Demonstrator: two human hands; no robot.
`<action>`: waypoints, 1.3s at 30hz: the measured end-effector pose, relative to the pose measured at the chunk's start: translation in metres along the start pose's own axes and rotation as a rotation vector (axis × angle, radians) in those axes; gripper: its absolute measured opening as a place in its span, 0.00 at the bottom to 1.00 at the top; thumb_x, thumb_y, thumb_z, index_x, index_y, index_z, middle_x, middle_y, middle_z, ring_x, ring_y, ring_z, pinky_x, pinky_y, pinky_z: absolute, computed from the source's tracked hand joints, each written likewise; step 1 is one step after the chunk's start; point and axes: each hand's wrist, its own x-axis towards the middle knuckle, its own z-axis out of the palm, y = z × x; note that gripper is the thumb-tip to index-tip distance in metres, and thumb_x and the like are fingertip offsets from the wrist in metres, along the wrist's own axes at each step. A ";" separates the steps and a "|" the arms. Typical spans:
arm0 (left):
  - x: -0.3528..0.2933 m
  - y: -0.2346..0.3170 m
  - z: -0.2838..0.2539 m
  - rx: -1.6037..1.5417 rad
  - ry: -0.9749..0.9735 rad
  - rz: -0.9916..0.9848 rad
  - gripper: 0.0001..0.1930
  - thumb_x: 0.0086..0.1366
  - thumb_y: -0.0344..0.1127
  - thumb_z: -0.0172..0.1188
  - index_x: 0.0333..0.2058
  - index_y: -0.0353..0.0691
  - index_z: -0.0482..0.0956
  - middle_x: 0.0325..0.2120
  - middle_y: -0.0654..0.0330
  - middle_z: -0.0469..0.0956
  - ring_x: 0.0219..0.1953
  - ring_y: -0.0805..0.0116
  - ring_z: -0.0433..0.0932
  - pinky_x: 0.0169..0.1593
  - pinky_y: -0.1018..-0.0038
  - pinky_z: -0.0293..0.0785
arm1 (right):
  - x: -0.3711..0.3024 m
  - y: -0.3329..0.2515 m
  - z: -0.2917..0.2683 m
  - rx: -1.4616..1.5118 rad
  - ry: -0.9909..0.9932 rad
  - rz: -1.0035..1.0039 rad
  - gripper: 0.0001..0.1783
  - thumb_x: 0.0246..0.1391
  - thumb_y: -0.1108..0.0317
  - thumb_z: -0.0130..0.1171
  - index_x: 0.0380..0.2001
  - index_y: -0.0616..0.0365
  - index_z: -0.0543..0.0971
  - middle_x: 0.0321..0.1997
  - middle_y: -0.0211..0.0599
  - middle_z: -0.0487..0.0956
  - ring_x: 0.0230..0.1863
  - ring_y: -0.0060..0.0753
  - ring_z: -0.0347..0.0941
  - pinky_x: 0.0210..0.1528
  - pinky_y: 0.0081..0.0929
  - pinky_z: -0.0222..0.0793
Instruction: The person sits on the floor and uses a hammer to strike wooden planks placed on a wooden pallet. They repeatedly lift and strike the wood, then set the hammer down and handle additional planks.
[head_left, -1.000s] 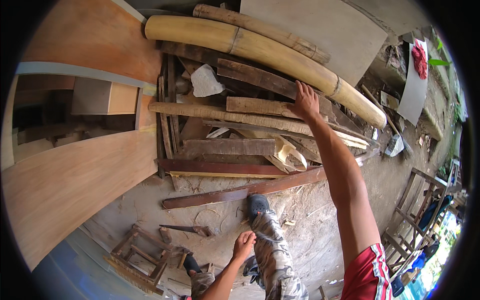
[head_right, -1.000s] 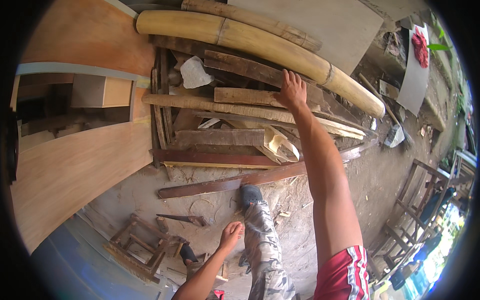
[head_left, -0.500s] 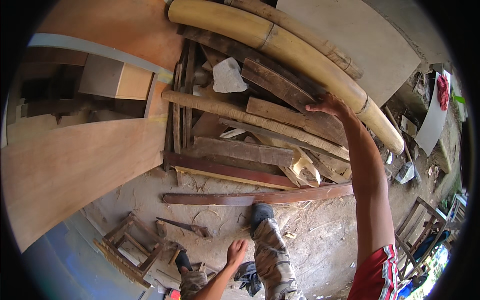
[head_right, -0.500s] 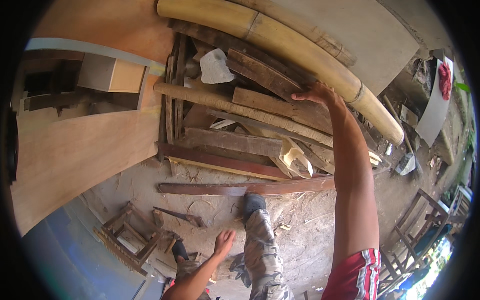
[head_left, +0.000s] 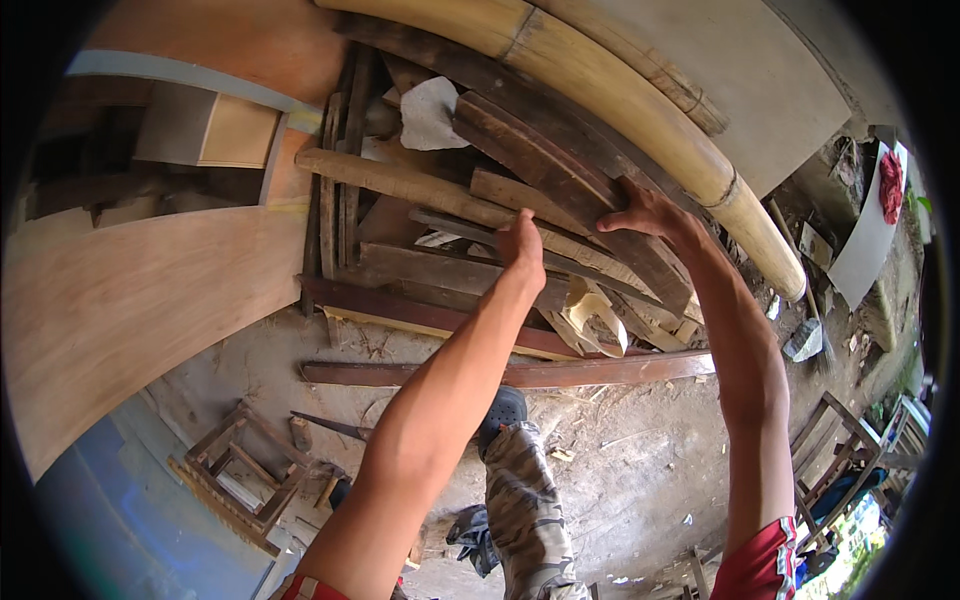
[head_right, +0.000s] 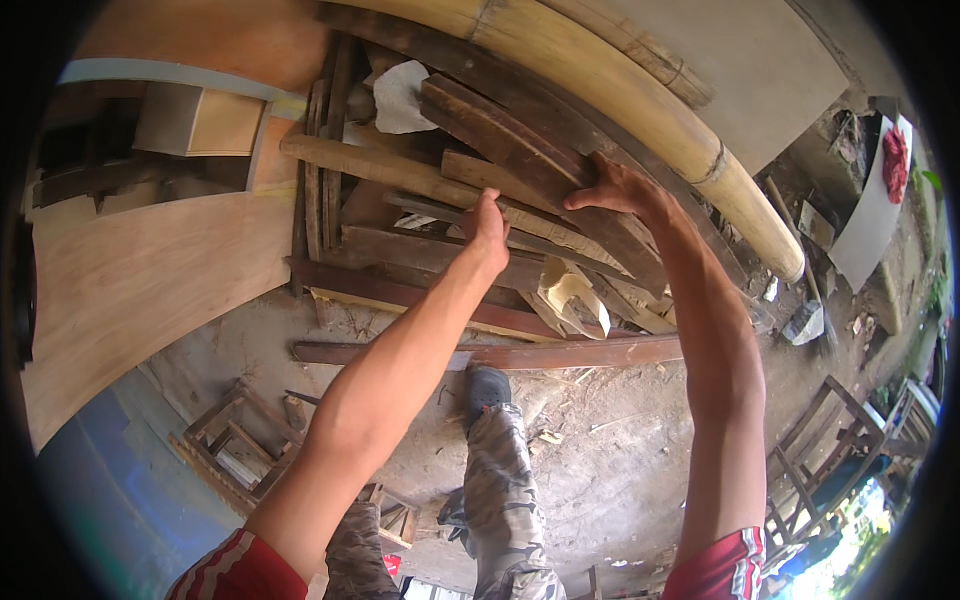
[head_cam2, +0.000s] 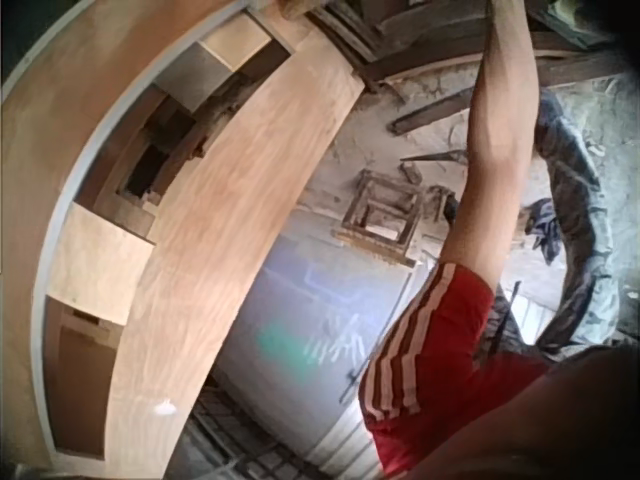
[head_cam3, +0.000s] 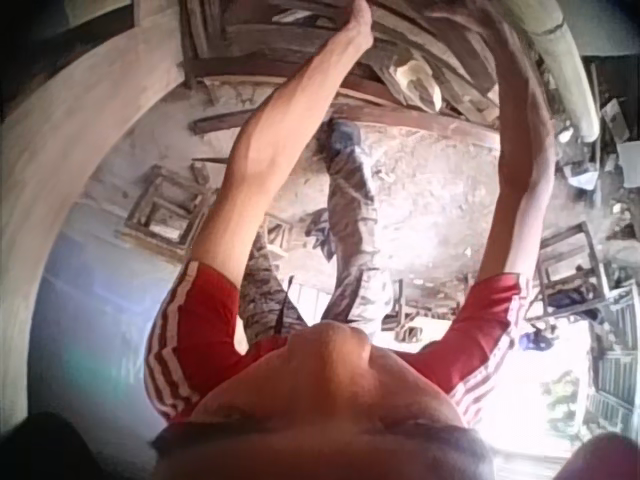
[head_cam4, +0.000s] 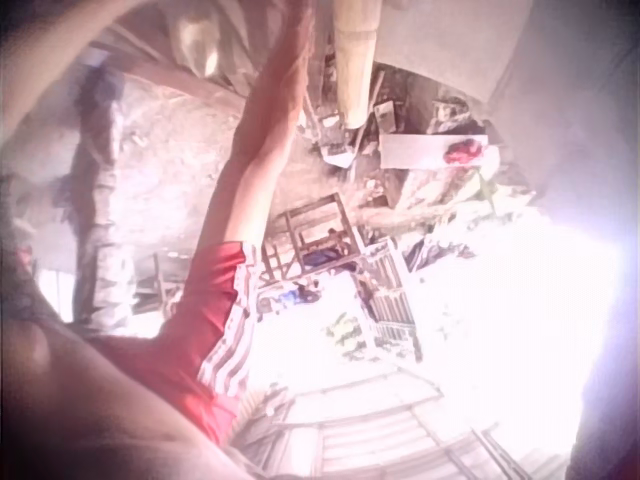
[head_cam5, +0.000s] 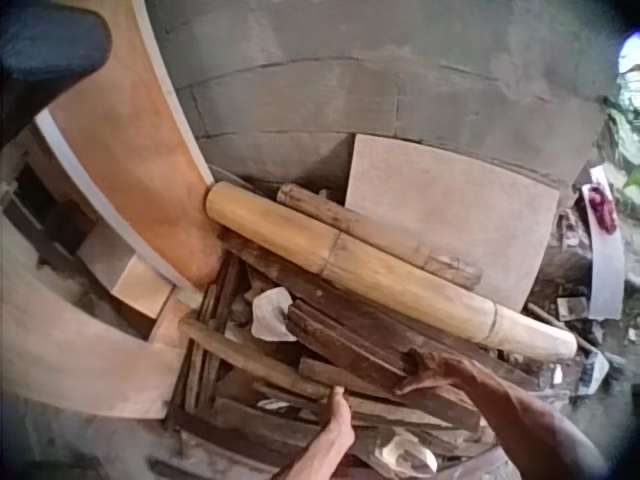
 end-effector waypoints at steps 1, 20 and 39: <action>0.003 -0.001 0.001 0.038 0.060 0.040 0.22 0.64 0.47 0.64 0.52 0.42 0.74 0.38 0.64 0.72 0.36 0.73 0.73 0.51 0.75 0.74 | 0.000 0.000 0.000 -0.012 -0.018 -0.002 0.59 0.32 0.34 0.73 0.63 0.61 0.67 0.57 0.61 0.77 0.61 0.57 0.72 0.62 0.46 0.67; -0.089 -0.014 0.032 0.124 -0.162 -0.003 0.69 0.46 0.65 0.77 0.73 0.39 0.39 0.71 0.50 0.53 0.72 0.54 0.54 0.73 0.58 0.51 | -0.038 -0.013 0.052 -0.148 0.002 -0.059 0.68 0.20 0.26 0.75 0.56 0.70 0.65 0.50 0.61 0.79 0.54 0.58 0.77 0.58 0.45 0.71; -0.082 -0.081 -0.057 -0.592 -0.447 -0.148 0.53 0.53 0.74 0.64 0.68 0.44 0.60 0.65 0.57 0.66 0.66 0.56 0.64 0.69 0.57 0.58 | -0.082 -0.034 0.099 -0.034 -0.017 -0.253 0.55 0.34 0.40 0.76 0.62 0.64 0.72 0.65 0.57 0.70 0.64 0.60 0.69 0.67 0.43 0.65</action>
